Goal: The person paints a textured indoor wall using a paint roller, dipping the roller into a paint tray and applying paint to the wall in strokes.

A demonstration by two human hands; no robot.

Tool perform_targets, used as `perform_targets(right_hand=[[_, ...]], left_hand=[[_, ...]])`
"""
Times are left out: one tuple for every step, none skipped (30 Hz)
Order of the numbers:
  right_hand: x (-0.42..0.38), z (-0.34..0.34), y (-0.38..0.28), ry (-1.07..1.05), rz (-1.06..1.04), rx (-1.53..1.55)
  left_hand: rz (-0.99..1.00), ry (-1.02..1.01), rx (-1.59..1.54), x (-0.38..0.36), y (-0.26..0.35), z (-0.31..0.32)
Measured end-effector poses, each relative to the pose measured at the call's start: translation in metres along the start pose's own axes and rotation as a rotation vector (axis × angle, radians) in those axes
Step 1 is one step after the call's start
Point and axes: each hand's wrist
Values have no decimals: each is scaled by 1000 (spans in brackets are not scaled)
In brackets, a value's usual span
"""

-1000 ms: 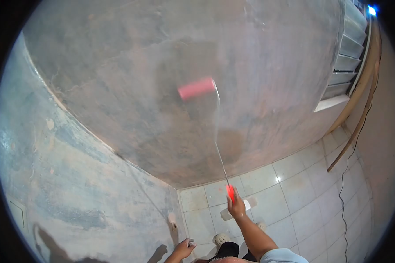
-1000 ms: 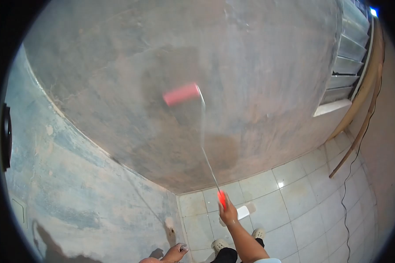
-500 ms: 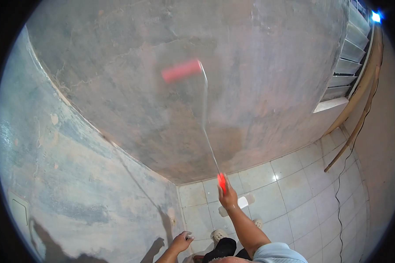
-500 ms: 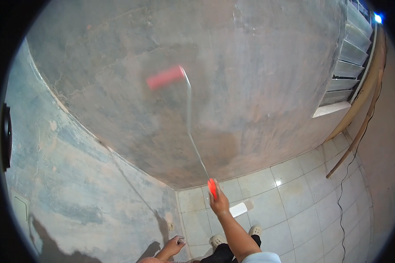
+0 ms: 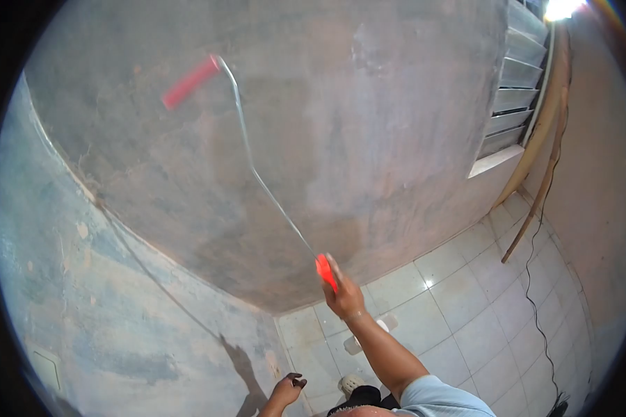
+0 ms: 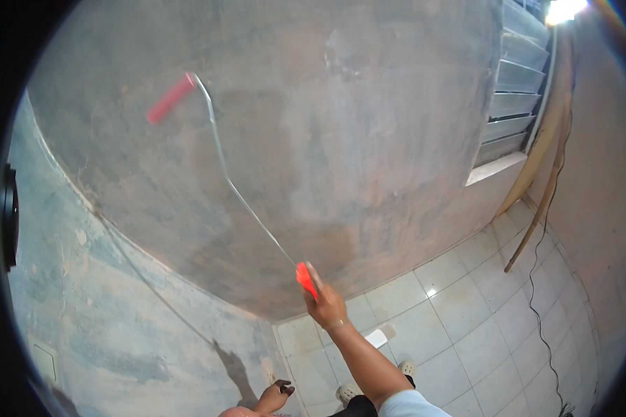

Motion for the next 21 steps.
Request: perform_targets(right_hand=[[-23, -4, 16, -21, 48, -12], [-49, -3, 45, 17, 19, -23], [-86, 0, 77, 50, -5, -27], [-136, -4, 109, -24, 153, -37], [-171, -7, 129, -99, 308, -50], [-182, -2, 127, -94, 305, -49], [-188, 2, 123, -51, 208, -76], [-178, -2, 108, -6, 107, -103], [-159, 3, 97, -22, 154, -74], [-115, 0, 58, -45, 216, -39], [-71, -4, 28, 39, 73, 32], [-31, -9, 3, 17, 71, 7], [-6, -17, -14, -12, 79, -19], [15, -30, -19, -12, 84, -19], [31, -39, -23, -23, 73, -26], [32, -41, -25, -36, 67, -29], [18, -42, -15, -4, 71, 16], [-1, -46, 8, 36, 59, 53], [-31, -44, 38, 89, 44, 2], [-72, -36, 74, 138, 33, -45], [-128, -27, 113, 108, 119, -57]], left_hand=[[47, 18, 10, 6, 4, -6], [105, 67, -13, 13, -9, 0], [108, 69, -6, 10, -8, -6], [104, 83, -34, 4, 0, -13], [103, 97, -66, 3, 6, -17], [107, 100, -64, 8, -6, -15], [130, 115, -26, 17, -25, -10], [156, 134, 8, 21, -22, -12], [141, 125, 12, 18, -24, -11], [80, 91, 29, -2, 1, -22], [41, 76, 45, -5, 23, -33], [41, 82, 52, -1, 31, -38], [17, 82, 65, -2, 34, -39], [-2, 82, 75, 0, 37, -36], [-8, 75, 81, 4, 35, -33], [10, 75, 59, 7, 29, -31], [38, 80, 33, 7, 30, -32], [51, 71, 32, 3, 32, -32], [57, 74, 33, 6, 30, -31], [81, 75, 25, 6, 23, -29], [107, 79, 15, 6, 16, -26]])
Point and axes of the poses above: each hand's wrist, its own x-axis towards the middle knuckle, its own z-axis out of the palm, y = z × x, and after that the axes turned 3 degrees about -y, right-handed
